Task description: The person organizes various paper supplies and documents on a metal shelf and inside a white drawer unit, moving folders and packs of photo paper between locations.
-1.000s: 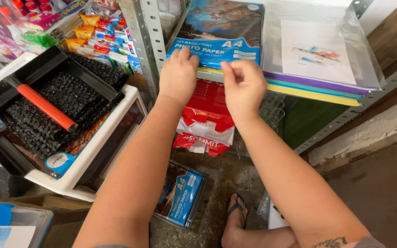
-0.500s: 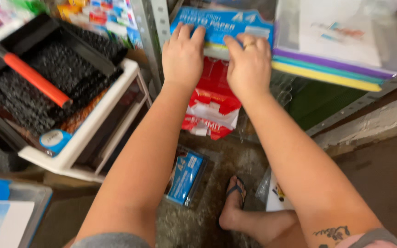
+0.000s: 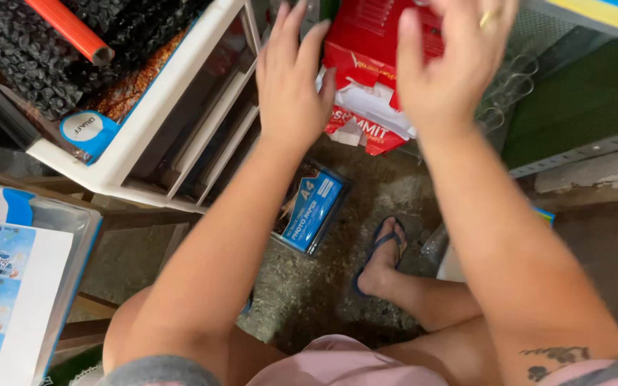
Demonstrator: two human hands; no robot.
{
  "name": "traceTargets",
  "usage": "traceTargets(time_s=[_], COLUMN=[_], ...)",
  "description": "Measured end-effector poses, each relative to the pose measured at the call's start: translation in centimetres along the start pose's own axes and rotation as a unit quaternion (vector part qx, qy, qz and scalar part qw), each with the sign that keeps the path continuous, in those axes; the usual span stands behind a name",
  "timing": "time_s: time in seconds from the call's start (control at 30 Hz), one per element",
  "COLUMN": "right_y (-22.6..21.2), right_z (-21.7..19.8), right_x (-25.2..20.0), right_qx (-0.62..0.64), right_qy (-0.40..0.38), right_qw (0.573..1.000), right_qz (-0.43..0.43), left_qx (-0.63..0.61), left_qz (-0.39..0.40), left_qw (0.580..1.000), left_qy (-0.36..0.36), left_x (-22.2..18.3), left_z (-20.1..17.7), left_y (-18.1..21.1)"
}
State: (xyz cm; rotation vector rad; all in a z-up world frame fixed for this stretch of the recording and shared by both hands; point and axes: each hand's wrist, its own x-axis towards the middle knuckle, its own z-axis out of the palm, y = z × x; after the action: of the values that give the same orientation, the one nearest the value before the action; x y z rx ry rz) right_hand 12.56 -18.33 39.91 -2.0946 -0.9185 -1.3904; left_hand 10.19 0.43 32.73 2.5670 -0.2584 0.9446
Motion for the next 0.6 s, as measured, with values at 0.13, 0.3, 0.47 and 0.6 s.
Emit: traceTargets(time_s=[0.13, 0.3, 0.47, 0.6], right_y=[-4.9, -8.6, -12.3, -13.8], right_z=[3.5, 9.9, 12.3, 14.3], right_x=[-10.1, -28.4, -36.8, -38.2], right_qx=[0.203, 0.27, 0.182, 0.088], right_qy=[-0.009, -0.08, -0.303, -0.43], right_qw=[0.95, 0.78, 0.581, 0.475], right_qz=[0.239, 0.558, 0.733, 0.763], left_qx=[-0.013, 0.064, 0.008, 0.052], left_qz=[-0.16, -0.28, -0.196, -0.189], left_qw=[0.987, 0.946, 0.818, 0.756], left_qy=[-0.007, -0.15, -0.541, -0.625], left_x=[-8.5, -21.5, -29.7, -32.0], left_z=[4.8, 14.3, 17.9, 18.4], left_y=[-2.6, -5.1, -4.2, -5.8])
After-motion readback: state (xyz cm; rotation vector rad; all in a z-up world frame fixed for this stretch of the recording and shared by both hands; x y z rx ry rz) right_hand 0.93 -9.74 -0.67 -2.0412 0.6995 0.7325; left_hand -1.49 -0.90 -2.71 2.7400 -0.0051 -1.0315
